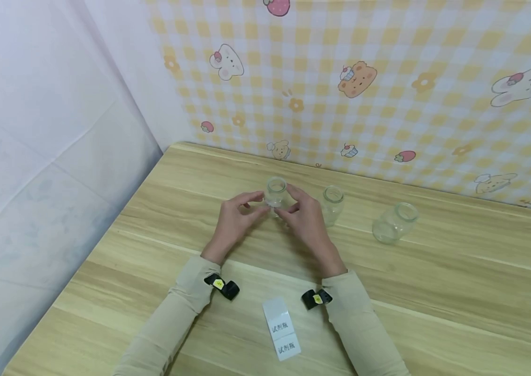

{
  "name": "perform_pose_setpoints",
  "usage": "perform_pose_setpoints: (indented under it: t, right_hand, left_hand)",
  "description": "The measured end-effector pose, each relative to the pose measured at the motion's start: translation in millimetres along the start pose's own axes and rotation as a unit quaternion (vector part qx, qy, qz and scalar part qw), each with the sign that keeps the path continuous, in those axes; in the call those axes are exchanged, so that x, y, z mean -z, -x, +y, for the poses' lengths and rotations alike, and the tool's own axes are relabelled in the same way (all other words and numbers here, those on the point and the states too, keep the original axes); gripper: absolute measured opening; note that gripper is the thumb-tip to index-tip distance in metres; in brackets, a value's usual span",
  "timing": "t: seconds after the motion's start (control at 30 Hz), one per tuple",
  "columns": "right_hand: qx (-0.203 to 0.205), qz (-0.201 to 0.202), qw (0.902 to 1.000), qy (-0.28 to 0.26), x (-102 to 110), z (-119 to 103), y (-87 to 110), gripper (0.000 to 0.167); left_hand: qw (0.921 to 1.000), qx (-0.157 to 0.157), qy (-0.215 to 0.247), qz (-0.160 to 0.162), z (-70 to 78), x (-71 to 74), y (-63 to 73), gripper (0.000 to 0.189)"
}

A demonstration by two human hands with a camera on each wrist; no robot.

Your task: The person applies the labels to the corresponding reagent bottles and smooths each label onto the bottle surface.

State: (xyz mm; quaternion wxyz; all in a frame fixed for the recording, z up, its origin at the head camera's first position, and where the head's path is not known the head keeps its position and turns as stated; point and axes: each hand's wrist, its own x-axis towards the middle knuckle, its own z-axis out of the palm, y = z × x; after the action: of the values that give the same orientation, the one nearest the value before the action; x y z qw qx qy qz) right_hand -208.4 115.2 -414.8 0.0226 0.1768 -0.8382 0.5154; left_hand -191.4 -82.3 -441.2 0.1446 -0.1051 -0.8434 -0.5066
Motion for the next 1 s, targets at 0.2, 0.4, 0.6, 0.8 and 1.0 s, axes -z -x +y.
perform_pose_setpoints:
  t: [0.2, 0.4, 0.6, 0.8, 1.0]
  right_hand:
    - [0.007, 0.0, 1.0, 0.001, 0.7, -0.9, 0.6, 0.062]
    - [0.004, -0.005, 1.0, 0.001, -1.2, -1.8, 1.5, 0.061]
    - [-0.019, -0.025, 0.9995, 0.002, 0.5, -3.5, 1.6, 0.062]
    - [-0.026, -0.054, 0.9977, -0.03, 7.9, -1.9, 0.8, 0.061]
    - [-0.034, -0.066, 0.9961, -0.048, 11.5, -1.9, 0.1, 0.061]
  left_hand:
    - [1.0, -0.007, -0.006, 0.003, -1.0, -2.0, -0.5, 0.037]
    - [0.9999, -0.008, -0.011, 0.007, -2.0, -0.8, 2.2, 0.037]
    - [0.9998, -0.014, -0.006, 0.012, -3.5, 0.1, 2.6, 0.036]
    - [0.9998, -0.013, -0.009, 0.01, -3.0, -1.1, 1.6, 0.037]
    - [0.9998, -0.013, -0.009, 0.009, -1.8, -1.6, 0.6, 0.036]
